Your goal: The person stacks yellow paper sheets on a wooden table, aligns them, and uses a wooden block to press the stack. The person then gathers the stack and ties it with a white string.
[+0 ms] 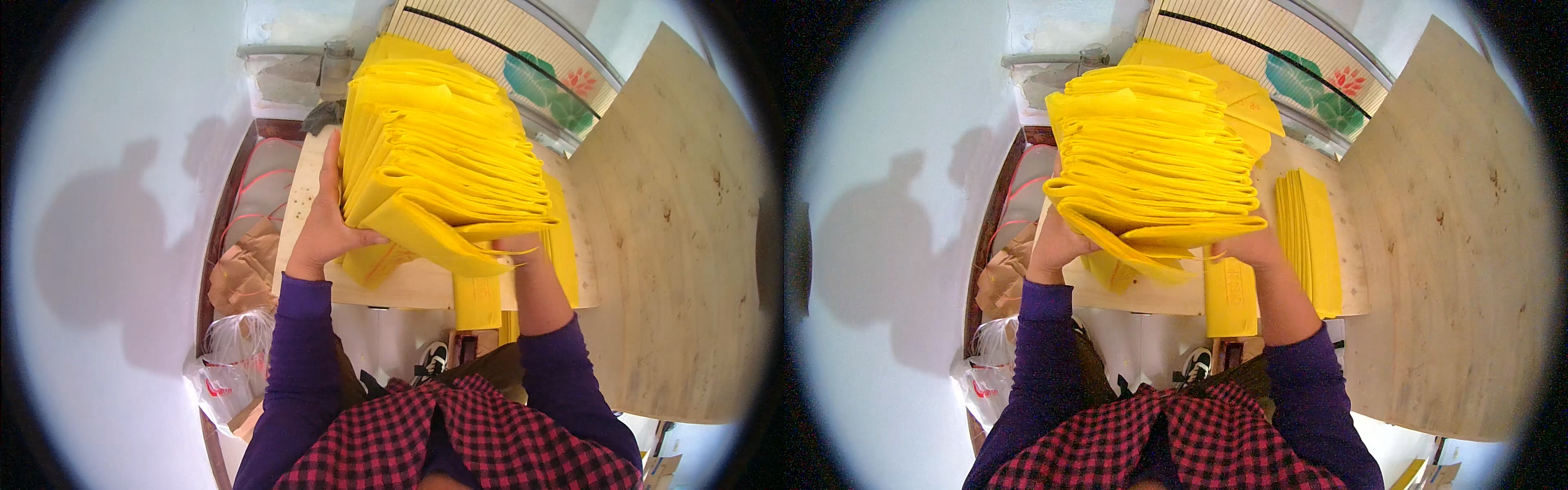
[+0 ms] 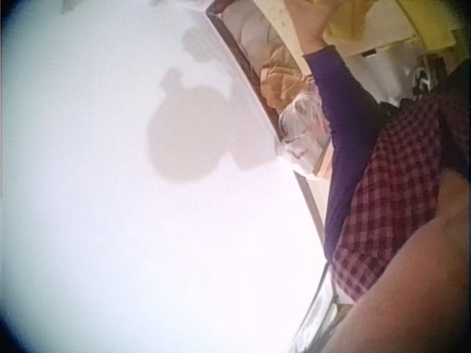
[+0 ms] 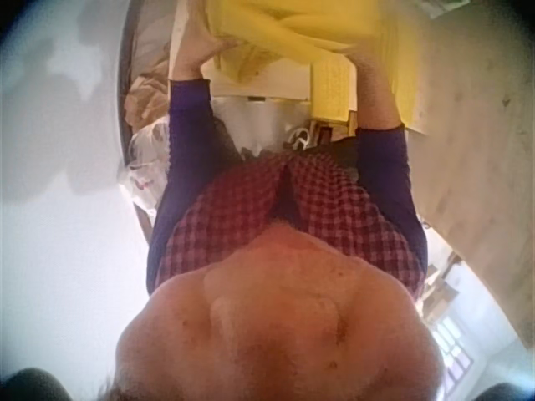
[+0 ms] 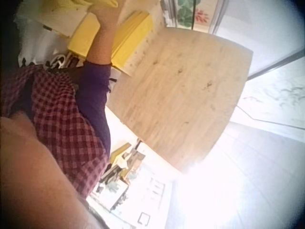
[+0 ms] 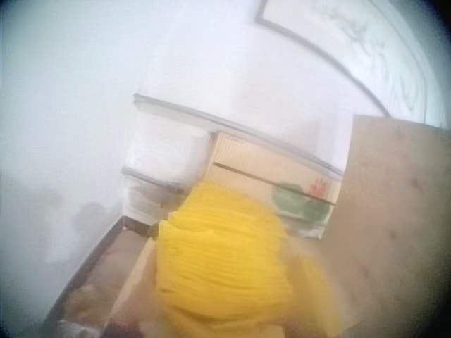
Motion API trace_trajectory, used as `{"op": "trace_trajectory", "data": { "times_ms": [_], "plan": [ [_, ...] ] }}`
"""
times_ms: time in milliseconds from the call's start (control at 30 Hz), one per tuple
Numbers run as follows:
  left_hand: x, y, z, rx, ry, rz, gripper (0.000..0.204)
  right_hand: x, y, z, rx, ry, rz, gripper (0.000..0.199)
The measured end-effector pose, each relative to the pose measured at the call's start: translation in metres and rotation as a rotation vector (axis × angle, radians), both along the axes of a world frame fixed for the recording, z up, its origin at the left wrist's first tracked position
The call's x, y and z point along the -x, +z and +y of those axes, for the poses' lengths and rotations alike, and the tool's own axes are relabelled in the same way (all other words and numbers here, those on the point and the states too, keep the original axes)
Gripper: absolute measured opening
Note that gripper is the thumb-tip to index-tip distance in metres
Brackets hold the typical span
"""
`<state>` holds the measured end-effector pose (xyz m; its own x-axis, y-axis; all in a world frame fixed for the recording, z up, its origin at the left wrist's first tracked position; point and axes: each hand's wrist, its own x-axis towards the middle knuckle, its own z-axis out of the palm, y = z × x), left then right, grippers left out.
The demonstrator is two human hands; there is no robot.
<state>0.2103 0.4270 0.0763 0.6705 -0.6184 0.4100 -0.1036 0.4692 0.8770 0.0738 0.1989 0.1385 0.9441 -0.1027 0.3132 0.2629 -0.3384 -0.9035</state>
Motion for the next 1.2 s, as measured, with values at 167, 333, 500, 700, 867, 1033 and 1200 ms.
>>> {"op": "trace_trajectory", "data": {
  "times_ms": [167,333,500,700,867,1033,1200],
  "plan": [
    [-0.001,0.007,-0.005,0.115,0.051,-0.092,0.138,-0.008,0.086,0.015,0.151,-0.071,-0.530,0.099],
    [-0.002,0.008,-0.004,0.091,0.077,-0.117,0.138,0.007,0.156,0.051,0.733,-0.024,-0.486,0.064],
    [0.001,0.008,-0.004,0.124,0.076,-0.070,0.140,-0.003,0.179,0.083,1.036,0.005,-0.352,0.048],
    [0.002,0.006,-0.004,0.152,0.062,-0.042,0.141,-0.019,0.182,0.095,1.220,0.085,-0.286,0.032],
    [0.000,0.004,-0.002,0.111,0.085,-0.090,0.141,-0.031,0.181,0.095,1.222,0.087,-0.226,0.031],
    [-0.001,0.000,-0.003,0.125,0.077,-0.073,0.141,-0.032,0.182,0.097,1.234,0.098,-0.194,0.033],
    [-0.002,-0.001,-0.003,0.124,0.086,-0.076,0.141,-0.029,0.181,0.101,1.213,0.096,-0.126,0.035]
  ]
}}
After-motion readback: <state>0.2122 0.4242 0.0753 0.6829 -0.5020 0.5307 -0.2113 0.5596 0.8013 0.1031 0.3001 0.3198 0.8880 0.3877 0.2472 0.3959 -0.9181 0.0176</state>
